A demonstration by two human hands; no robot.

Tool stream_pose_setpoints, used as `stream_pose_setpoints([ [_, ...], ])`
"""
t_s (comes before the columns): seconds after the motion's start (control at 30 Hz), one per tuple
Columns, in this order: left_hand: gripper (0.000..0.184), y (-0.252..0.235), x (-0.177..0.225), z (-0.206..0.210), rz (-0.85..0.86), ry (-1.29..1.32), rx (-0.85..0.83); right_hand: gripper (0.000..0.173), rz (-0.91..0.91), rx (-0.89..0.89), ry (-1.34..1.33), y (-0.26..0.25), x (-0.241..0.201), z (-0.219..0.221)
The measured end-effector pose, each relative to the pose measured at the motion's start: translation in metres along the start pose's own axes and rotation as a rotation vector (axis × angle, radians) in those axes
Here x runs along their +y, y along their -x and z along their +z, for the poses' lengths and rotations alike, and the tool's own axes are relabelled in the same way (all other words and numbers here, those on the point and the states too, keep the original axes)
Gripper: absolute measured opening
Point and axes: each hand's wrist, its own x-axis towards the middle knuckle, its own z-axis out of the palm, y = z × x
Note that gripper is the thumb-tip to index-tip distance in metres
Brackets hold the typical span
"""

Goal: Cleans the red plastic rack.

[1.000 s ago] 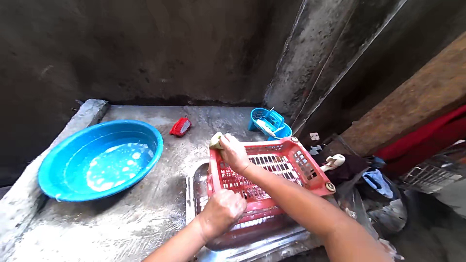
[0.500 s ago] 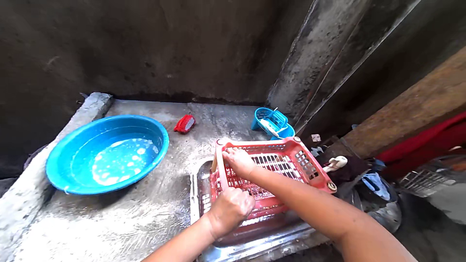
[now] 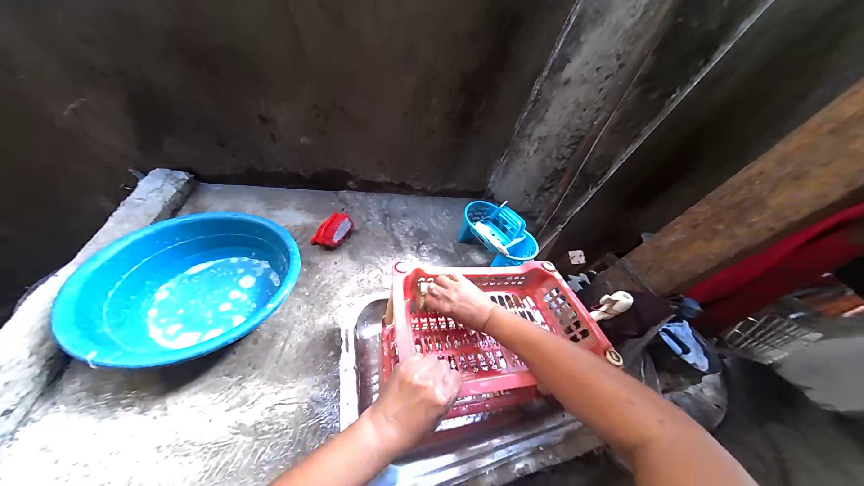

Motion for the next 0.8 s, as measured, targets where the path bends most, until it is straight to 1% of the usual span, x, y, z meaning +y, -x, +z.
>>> stream_pose_setpoints([
  [0.07,0.010,0.000,0.000,-0.001,0.000,-0.011,-0.012,0.023,0.092,-0.074,-0.027,0.025,0.010,-0.002],
  [0.1,0.010,0.000,0.000,-0.002,-0.001,-0.020,-0.015,0.025,0.175,-0.139,-0.051,0.041,0.017,-0.004],
  [0.13,0.011,0.000,0.001,-0.002,-0.001,-0.027,-0.014,0.028,0.284,-0.212,-0.066,0.059,0.025,-0.006],
  [0.2,0.014,0.000,0.005,-0.001,-0.004,-0.038,0.004,0.031,0.587,-0.465,-0.078,0.093,0.043,-0.012],
  [0.23,0.015,0.000,0.006,0.000,-0.004,-0.042,0.017,0.030,0.690,-0.554,-0.044,0.102,0.053,-0.010],
  [0.27,0.017,0.000,0.007,0.001,-0.005,-0.043,0.032,0.028,0.783,-0.591,-0.048,0.104,0.060,-0.006],
  [0.33,0.018,0.003,0.009,0.004,-0.003,-0.033,0.044,0.025,0.987,-0.571,-0.137,0.093,0.058,0.002],
  [0.37,0.019,0.003,0.008,0.004,0.003,-0.034,0.051,0.025,1.061,-0.515,-0.207,0.081,0.055,0.003],
  [0.4,0.019,0.002,0.007,0.005,0.009,-0.036,0.056,0.027,1.092,-0.441,-0.292,0.065,0.047,0.003],
  [0.43,0.020,0.002,0.006,0.006,0.012,-0.033,0.056,0.028,1.068,-0.390,-0.358,0.044,0.034,0.002],
  [0.47,0.020,0.002,0.006,0.006,0.014,-0.029,0.053,0.029,1.002,-0.358,-0.411,0.022,0.017,-0.003],
  [0.53,0.021,0.003,0.007,0.005,0.004,-0.028,0.038,0.028,0.813,-0.325,-0.484,-0.019,-0.016,-0.017],
  [0.6,0.021,0.002,0.011,0.004,-0.033,-0.048,0.027,0.026,0.601,-0.234,-0.521,-0.040,-0.034,-0.021],
  [0.67,0.020,0.002,0.014,0.003,-0.065,-0.070,0.024,0.026,0.436,-0.153,-0.530,-0.037,-0.031,-0.019],
  [0.7,0.020,0.002,0.015,0.002,-0.070,-0.074,0.019,0.026,0.401,-0.122,-0.524,-0.026,-0.023,-0.017],
  [0.8,0.016,0.001,0.016,0.001,-0.067,-0.071,-0.007,0.024,0.470,-0.084,-0.471,0.024,0.008,-0.006],
])
